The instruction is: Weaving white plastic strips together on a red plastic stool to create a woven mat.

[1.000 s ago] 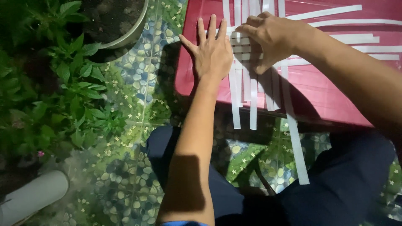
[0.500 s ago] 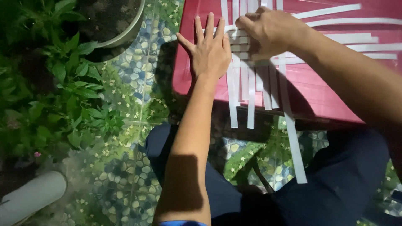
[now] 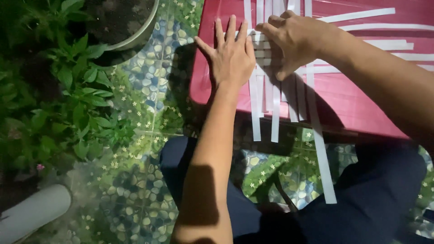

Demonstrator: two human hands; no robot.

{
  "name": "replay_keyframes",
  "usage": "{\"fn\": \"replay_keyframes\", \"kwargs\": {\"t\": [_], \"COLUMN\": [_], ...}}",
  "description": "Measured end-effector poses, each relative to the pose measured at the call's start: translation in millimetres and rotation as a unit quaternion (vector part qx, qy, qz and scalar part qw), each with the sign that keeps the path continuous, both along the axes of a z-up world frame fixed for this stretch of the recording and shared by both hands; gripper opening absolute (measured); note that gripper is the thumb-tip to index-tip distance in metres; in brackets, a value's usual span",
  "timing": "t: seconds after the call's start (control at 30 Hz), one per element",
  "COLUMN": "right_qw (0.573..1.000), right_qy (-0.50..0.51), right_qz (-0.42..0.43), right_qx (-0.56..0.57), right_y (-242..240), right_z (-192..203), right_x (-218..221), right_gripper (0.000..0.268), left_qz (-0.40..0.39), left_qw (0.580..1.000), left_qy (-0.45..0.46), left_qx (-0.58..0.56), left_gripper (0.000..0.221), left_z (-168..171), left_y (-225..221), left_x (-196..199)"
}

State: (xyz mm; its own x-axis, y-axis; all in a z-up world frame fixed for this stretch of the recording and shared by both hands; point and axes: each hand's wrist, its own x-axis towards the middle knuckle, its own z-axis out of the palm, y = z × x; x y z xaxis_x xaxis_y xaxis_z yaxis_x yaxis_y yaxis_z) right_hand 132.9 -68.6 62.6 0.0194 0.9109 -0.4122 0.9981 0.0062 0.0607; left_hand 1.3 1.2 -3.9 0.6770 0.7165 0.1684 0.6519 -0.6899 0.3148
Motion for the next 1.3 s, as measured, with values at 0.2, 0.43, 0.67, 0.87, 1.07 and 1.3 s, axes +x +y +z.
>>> {"fn": "replay_keyframes", "kwargs": {"t": [0.2,0.43,0.67,0.87,1.07,1.3], "right_qw": [0.996,0.991,0.985,0.977,0.997,0.993], "right_qy": [-0.005,-0.026,-0.003,-0.054,0.037,-0.003], "right_qz": [0.063,0.084,0.104,0.097,0.031,0.037], "right_qx": [0.062,0.097,0.14,0.183,0.055,0.111], "right_y": [-4,-5,-7,2,1,4], "right_z": [-15,-21,-25,-13,-7,-15], "right_x": [12,15,20,18,15,16], "right_gripper": [0.115,0.104,0.096,0.077,0.075,0.077], "left_qz": [-0.001,-0.003,-0.001,0.002,0.004,0.006], "left_qw": [1.0,1.0,0.999,1.0,0.999,0.999], "left_qy": [0.0,0.001,-0.047,0.0,-0.033,-0.039], "left_qx": [-0.006,0.007,-0.008,-0.025,-0.029,-0.023], "left_gripper": [0.045,0.046,0.043,0.046,0.045,0.045], "left_z": [-1,-4,-5,4,-2,-4], "left_y": [-1,-1,-2,-1,0,0], "left_x": [1,1,1,1,1,2]}}
